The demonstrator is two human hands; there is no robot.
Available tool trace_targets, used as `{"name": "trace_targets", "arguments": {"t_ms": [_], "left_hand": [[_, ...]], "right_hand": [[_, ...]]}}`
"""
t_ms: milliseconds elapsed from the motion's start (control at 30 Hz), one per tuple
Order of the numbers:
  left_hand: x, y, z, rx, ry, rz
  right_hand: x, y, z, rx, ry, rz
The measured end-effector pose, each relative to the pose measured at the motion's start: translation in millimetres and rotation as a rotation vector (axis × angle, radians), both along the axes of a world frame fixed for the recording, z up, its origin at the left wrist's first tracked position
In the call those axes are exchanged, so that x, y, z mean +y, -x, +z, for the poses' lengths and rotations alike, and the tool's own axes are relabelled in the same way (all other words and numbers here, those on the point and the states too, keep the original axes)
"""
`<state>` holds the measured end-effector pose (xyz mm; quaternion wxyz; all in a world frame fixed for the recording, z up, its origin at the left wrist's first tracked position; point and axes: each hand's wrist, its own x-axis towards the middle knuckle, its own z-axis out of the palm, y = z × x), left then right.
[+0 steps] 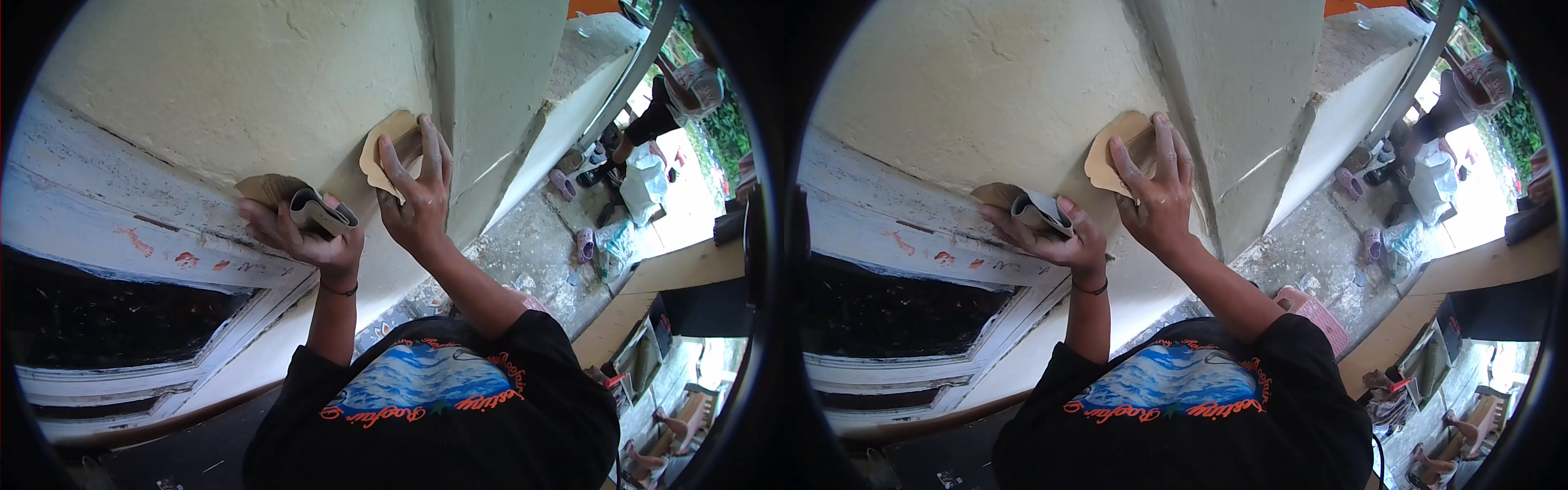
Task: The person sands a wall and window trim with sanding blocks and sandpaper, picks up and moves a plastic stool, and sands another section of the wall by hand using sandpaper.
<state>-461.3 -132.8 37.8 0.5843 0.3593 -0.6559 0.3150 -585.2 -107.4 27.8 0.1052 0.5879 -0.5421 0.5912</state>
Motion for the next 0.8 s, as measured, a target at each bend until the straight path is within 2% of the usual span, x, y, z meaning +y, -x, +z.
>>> {"name": "trace_targets", "arguments": {"t_ms": [133, 300, 467, 533, 667, 767, 800], "left_hand": [[1, -1, 1, -0.003, -0.014, 0.007], [3, -2, 1, -0.006, -0.025, 0.032], [4, -1, 3, -0.018, -0.018, 0.01], [4, 0, 2, -0.012, -0.015, 0.03], [3, 1, 3, -0.018, -0.001, 0.057], [1, 3, 3, -0.017, 0.006, 0.078], [4, 3, 4, -0.02, 0.005, 0.065]], "right_hand": [[0, 0, 3, 0.035, 0.057, -0.053], [2, -8, 0, -0.086, -0.004, 0.07], [4, -8, 6, -0.059, 0.007, 0.018], [7, -5, -12, -0.123, -0.103, 0.101], [20, 5, -98, -0.045, -0.26, 0.175], [26, 8, -111, -0.079, -0.32, 0.197], [25, 7, -96, -0.089, -0.3, 0.203]]}}
